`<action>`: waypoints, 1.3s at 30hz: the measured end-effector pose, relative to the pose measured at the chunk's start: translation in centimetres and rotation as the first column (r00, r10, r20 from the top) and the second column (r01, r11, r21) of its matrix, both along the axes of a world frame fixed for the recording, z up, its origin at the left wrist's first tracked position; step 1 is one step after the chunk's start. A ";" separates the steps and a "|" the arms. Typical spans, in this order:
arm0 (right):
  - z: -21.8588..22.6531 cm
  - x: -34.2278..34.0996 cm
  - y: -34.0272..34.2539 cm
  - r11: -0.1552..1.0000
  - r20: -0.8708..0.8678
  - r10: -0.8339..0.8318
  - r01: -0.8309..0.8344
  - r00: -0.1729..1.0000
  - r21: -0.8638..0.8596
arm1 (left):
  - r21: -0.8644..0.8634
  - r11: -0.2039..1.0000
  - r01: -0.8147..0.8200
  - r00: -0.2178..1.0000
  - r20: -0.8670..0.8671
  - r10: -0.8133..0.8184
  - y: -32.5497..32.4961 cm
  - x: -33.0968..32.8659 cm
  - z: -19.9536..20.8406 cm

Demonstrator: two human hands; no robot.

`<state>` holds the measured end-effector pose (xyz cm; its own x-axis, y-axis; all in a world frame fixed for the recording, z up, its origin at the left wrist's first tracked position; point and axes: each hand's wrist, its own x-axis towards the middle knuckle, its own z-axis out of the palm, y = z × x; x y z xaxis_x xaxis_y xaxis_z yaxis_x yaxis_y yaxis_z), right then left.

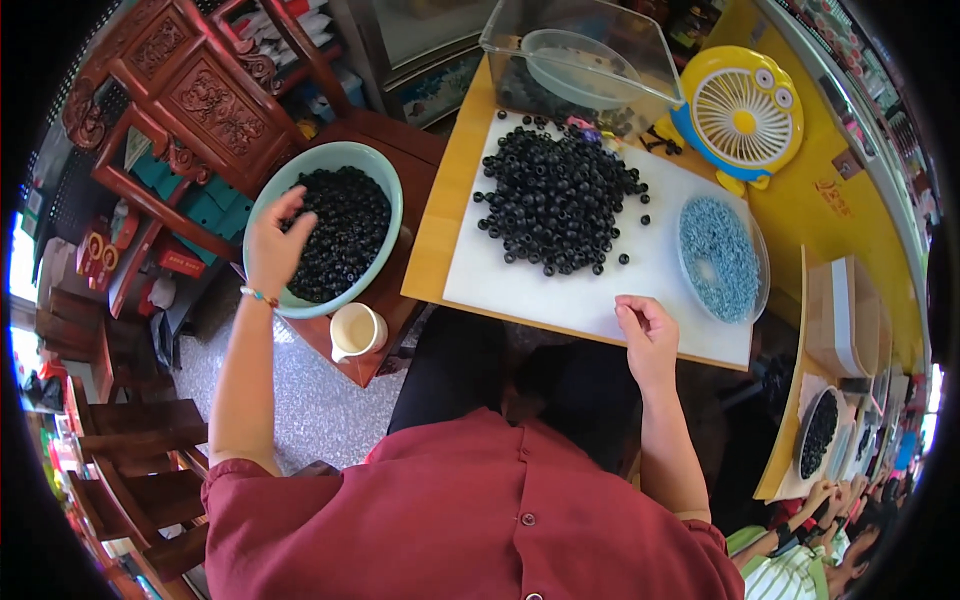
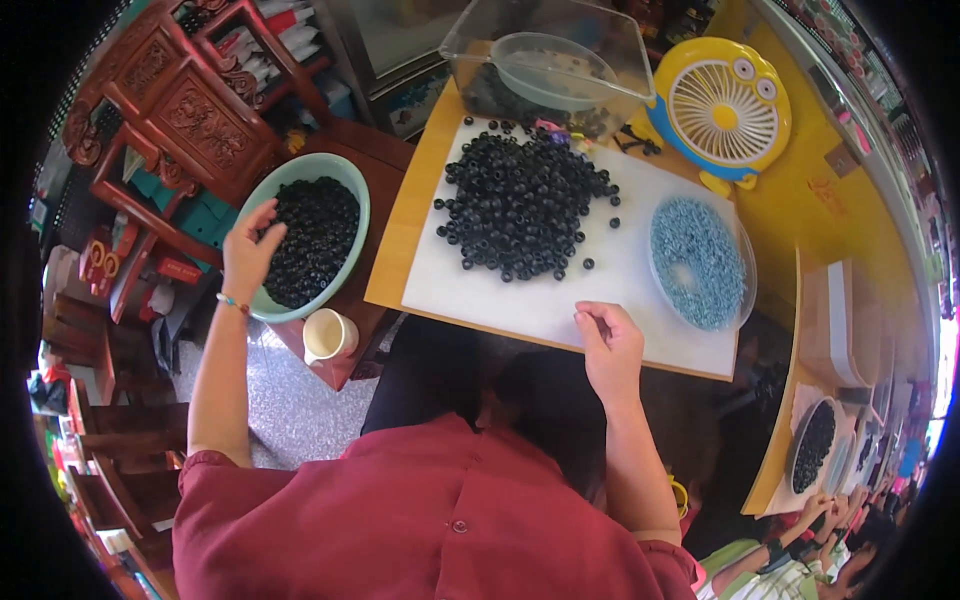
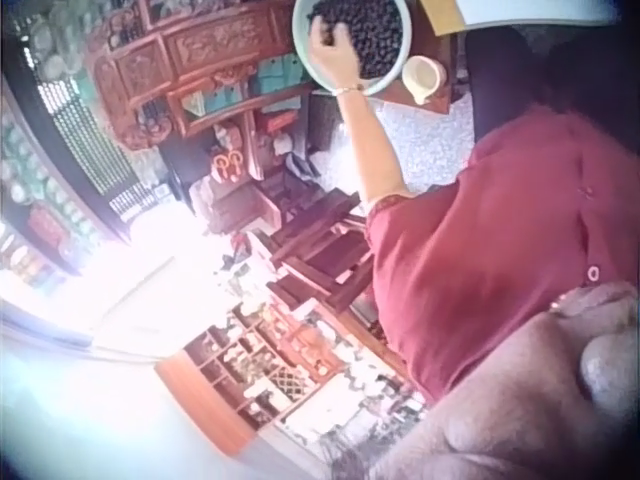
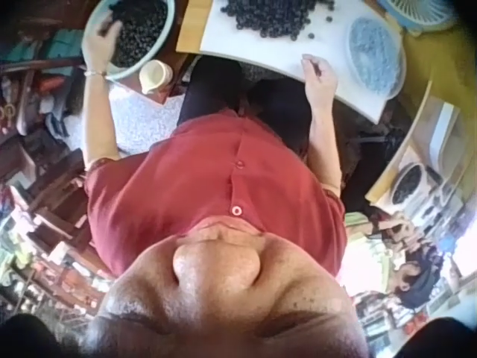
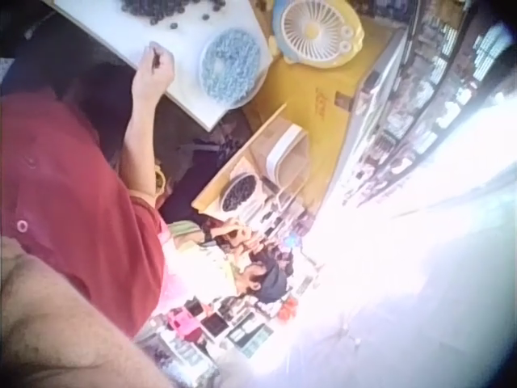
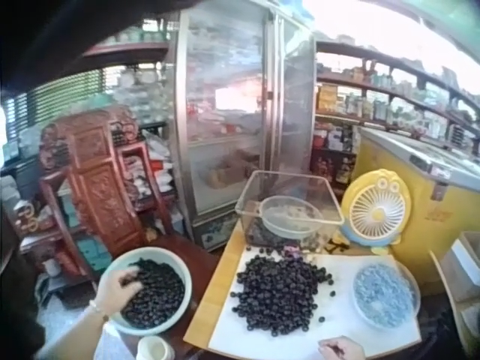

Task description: The person repeatedly picks up small components and black beads by hand and inserts the components into the holes of the black beads.

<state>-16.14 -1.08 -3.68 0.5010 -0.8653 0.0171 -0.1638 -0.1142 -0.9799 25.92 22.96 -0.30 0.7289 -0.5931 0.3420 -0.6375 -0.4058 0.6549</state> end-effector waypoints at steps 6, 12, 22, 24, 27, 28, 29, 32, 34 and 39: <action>0.2 0.3 -0.7 0.989 0.008 -0.118 0.117 0.993 0.093 | 0.062 0.931 -0.360 0.933 0.022 0.360 5.0 15.2 -3.9; 0.1 0.5 -1.0 0.978 0.001 -0.142 0.140 0.990 0.152 | 0.335 0.901 -0.275 0.903 -0.232 0.362 5.8 23.6 -8.1; 0.6 1.6 -1.1 0.971 -0.086 -0.182 0.193 0.980 0.144 | 0.326 0.944 -0.046 0.848 -0.487 0.210 7.2 25.2 -9.2; 0.8 1.5 -1.1 0.961 -0.125 -0.218 0.235 0.968 0.144 | 0.373 0.926 -0.062 0.916 -0.346 0.201 5.3 22.6 -8.1; 1.0 2.0 -1.1 0.969 -0.125 -0.194 0.210 0.973 0.129 | 0.280 0.956 -0.090 0.953 -0.255 0.165 8.1 23.4 -9.5; 1.0 2.0 -1.1 0.970 -0.125 -0.187 0.204 0.974 0.132 | 0.133 0.989 -0.063 0.941 -0.323 0.103 9.0 24.0 -10.3; 0.9 1.9 -1.1 0.967 -0.130 -0.196 0.213 0.972 0.137 | 0.133 0.989 -0.063 0.940 -0.325 0.103 8.8 23.9 -9.9; 0.6 1.3 -1.3 0.970 -0.121 -0.186 0.202 0.975 0.135 | 0.188 0.972 -0.142 0.988 -0.031 0.150 8.0 21.8 -6.3; 0.4 1.1 -1.3 0.975 -0.105 -0.167 0.180 0.980 0.130 | 0.208 0.959 -0.193 0.981 0.036 0.190 8.4 19.9 -3.8; 0.2 1.1 -1.1 0.981 -0.095 -0.154 0.163 0.984 0.104 | 0.159 0.926 -0.343 0.932 0.176 0.316 15.0 17.6 -1.4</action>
